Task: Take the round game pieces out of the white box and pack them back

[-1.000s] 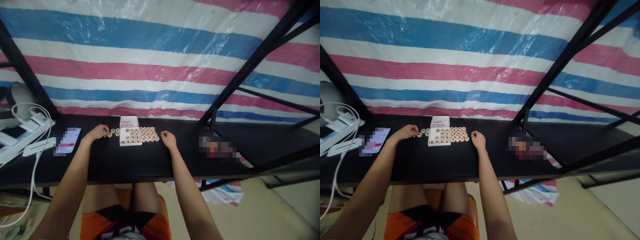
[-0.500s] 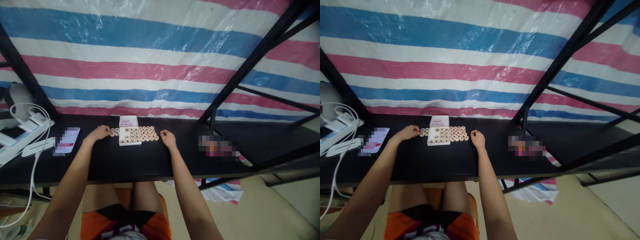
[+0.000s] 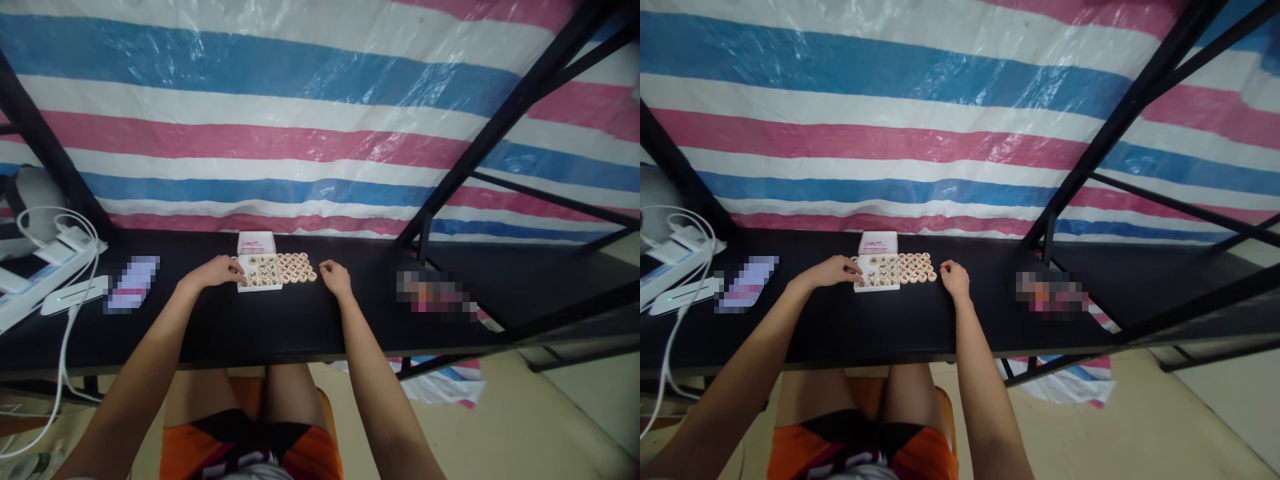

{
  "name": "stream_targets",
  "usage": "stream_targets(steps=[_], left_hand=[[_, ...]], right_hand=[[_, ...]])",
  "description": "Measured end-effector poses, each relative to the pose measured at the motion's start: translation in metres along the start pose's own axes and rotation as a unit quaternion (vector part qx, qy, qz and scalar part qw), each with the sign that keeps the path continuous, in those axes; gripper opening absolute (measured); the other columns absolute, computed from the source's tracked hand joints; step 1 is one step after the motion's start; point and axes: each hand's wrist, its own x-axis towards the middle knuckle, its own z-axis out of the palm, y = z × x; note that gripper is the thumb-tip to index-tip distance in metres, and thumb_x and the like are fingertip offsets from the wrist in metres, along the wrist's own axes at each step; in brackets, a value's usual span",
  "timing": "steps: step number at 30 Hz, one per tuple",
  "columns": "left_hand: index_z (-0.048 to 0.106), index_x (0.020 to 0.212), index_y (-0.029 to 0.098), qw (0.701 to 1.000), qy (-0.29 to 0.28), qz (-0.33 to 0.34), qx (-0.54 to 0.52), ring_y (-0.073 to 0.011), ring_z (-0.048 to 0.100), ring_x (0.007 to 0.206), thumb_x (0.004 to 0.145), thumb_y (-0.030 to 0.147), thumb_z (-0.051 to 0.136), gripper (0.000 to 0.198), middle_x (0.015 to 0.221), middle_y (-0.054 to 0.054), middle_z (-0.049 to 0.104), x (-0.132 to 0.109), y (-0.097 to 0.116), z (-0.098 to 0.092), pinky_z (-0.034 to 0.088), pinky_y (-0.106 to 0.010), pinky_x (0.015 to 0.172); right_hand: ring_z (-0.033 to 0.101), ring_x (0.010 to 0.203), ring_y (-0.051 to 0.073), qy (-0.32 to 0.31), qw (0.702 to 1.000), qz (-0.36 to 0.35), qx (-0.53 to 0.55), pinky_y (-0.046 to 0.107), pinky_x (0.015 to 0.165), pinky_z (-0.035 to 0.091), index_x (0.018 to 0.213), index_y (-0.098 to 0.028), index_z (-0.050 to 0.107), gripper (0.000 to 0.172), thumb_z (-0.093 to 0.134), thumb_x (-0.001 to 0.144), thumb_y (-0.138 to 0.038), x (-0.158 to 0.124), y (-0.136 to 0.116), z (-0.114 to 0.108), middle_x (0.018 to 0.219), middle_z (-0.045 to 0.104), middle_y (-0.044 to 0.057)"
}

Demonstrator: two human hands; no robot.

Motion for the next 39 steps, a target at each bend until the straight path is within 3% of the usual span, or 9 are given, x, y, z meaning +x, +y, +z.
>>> stream_targets(steps=[8,13,20,26,32,39], left_hand=[[0.077,0.084,0.024,0.998,-0.027,0.050,0.003,-0.0203,0.060,0.086,0.070,0.044,0.064,0.027,0.085,-0.004,0.074,0.005,-0.004,0.007,0.040,-0.026,0.082],[0.077,0.079,0.024,0.999,-0.019,0.025,0.041,-0.0210,0.060,0.084,0.065,0.043,0.069,0.025,0.079,-0.004,0.071,0.005,0.006,0.008,0.040,-0.026,0.078],[0.077,0.081,0.021,0.996,-0.020,0.024,0.078,-0.0188,0.059,0.073,0.070,0.043,0.065,0.027,0.071,-0.003,0.068,0.007,0.008,0.010,0.038,-0.027,0.074],[0.076,0.087,0.019,0.997,0.020,0.031,0.069,-0.0180,0.058,0.071,0.078,0.043,0.056,0.033,0.077,-0.006,0.069,0.009,0.001,0.012,0.038,-0.026,0.070],[0.075,0.089,0.019,0.998,0.016,0.019,0.062,-0.0200,0.059,0.080,0.073,0.052,0.060,0.040,0.086,-0.007,0.068,0.007,0.001,0.011,0.040,-0.027,0.074],[0.073,0.096,0.017,0.993,0.027,-0.014,0.110,-0.0210,0.058,0.087,0.073,0.046,0.061,0.039,0.093,-0.008,0.064,0.011,-0.001,0.014,0.041,-0.027,0.077]], right_hand=[[0.063,0.094,0.019,0.001,1.000,0.001,-0.001,0.027,0.081,0.045,0.096,-0.025,0.068,0.023,0.049,0.082,-0.026,0.000,0.000,0.000,0.100,0.070,0.001],[0.063,0.095,0.019,0.005,1.000,-0.002,-0.003,0.027,0.081,0.044,0.095,-0.025,0.068,0.022,0.050,0.083,-0.026,0.001,0.002,0.002,0.100,0.070,0.001],[0.063,0.094,0.019,0.006,1.000,-0.006,-0.005,0.026,0.080,0.044,0.096,-0.025,0.068,0.023,0.049,0.083,-0.026,0.001,0.004,0.002,0.100,0.070,0.001],[0.063,0.093,0.018,0.005,1.000,-0.003,0.001,0.025,0.079,0.044,0.096,-0.025,0.068,0.022,0.050,0.082,-0.026,0.002,0.005,0.002,0.098,0.070,0.001],[0.063,0.093,0.018,0.006,1.000,-0.005,0.003,0.025,0.079,0.044,0.096,-0.025,0.068,0.023,0.050,0.083,-0.026,0.001,0.003,0.002,0.098,0.070,0.001],[0.063,0.093,0.019,0.005,1.000,0.000,0.010,0.026,0.079,0.044,0.095,-0.024,0.068,0.023,0.050,0.082,-0.025,0.000,0.001,0.000,0.097,0.070,0.002]])
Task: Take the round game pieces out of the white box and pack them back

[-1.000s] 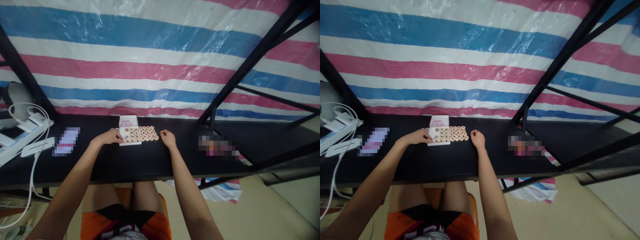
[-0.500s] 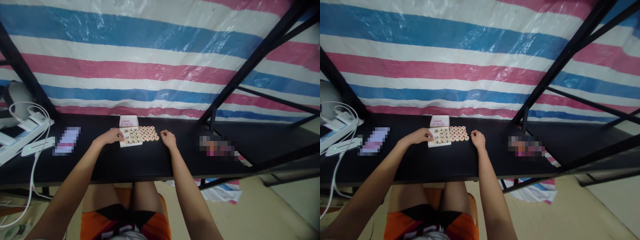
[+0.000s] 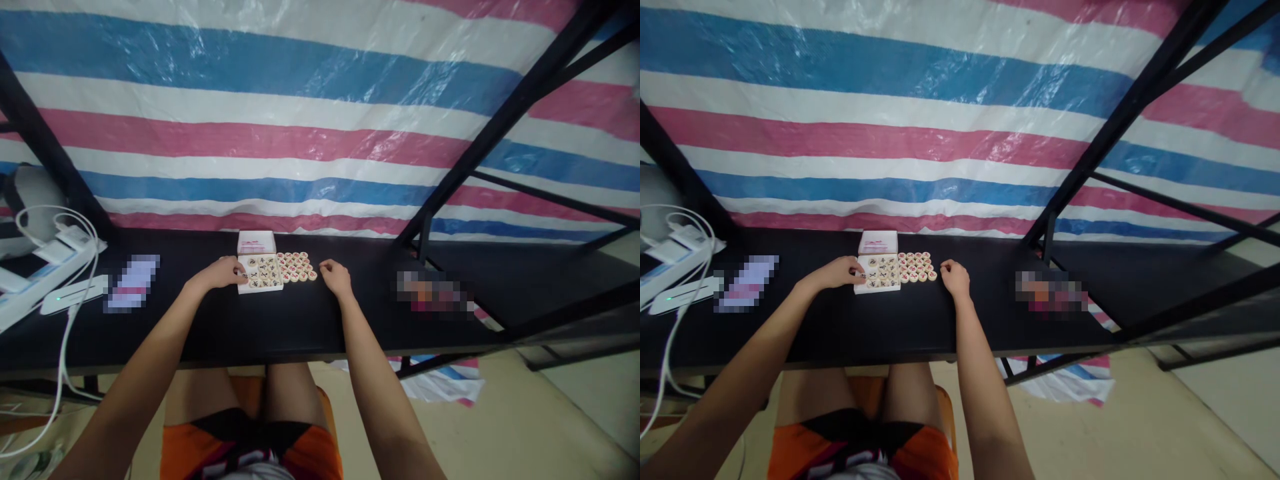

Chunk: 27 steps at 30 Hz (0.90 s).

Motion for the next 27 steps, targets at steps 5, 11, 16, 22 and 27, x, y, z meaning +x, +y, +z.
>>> stream_targets(steps=[5,11,16,22,27], left_hand=[[0.071,0.098,0.017,0.999,0.033,-0.004,0.013,-0.0204,0.058,0.087,0.075,0.043,0.058,0.038,0.093,-0.008,0.063,0.002,-0.001,0.005,0.042,-0.026,0.076],[0.072,0.095,0.017,0.999,0.044,0.018,0.025,-0.0194,0.059,0.079,0.079,0.046,0.052,0.039,0.087,-0.008,0.063,0.005,-0.005,0.007,0.041,-0.027,0.071],[0.070,0.097,0.015,0.999,0.033,-0.007,0.022,-0.0195,0.061,0.074,0.080,0.048,0.051,0.042,0.083,-0.008,0.067,0.006,-0.004,0.008,0.040,-0.027,0.066],[0.067,0.105,0.015,0.996,0.030,-0.048,0.071,-0.0219,0.065,0.080,0.083,0.045,0.048,0.041,0.087,-0.011,0.070,0.005,0.004,0.011,0.043,-0.027,0.069],[0.065,0.108,0.016,0.993,0.026,-0.077,0.081,-0.0230,0.066,0.084,0.086,0.040,0.050,0.036,0.084,-0.011,0.070,0.008,0.007,0.012,0.044,-0.028,0.074]], right_hand=[[0.063,0.094,0.020,0.000,1.000,-0.006,-0.001,0.027,0.079,0.044,0.095,-0.024,0.068,0.022,0.050,0.082,-0.025,0.001,0.002,0.002,0.098,0.070,0.002],[0.063,0.093,0.019,0.003,1.000,-0.006,-0.001,0.027,0.080,0.044,0.094,-0.025,0.068,0.022,0.050,0.082,-0.025,0.001,0.002,0.002,0.098,0.070,0.002],[0.063,0.093,0.020,0.002,1.000,-0.002,-0.003,0.028,0.079,0.044,0.095,-0.024,0.068,0.023,0.049,0.082,-0.026,0.001,0.002,0.001,0.098,0.070,0.003],[0.063,0.093,0.020,0.002,1.000,-0.005,0.000,0.027,0.079,0.044,0.095,-0.024,0.068,0.023,0.050,0.082,-0.026,0.002,0.003,0.003,0.098,0.070,0.002],[0.063,0.092,0.019,0.003,1.000,-0.009,-0.003,0.027,0.078,0.044,0.095,-0.025,0.068,0.023,0.049,0.082,-0.026,0.002,0.004,0.003,0.098,0.070,0.002]])
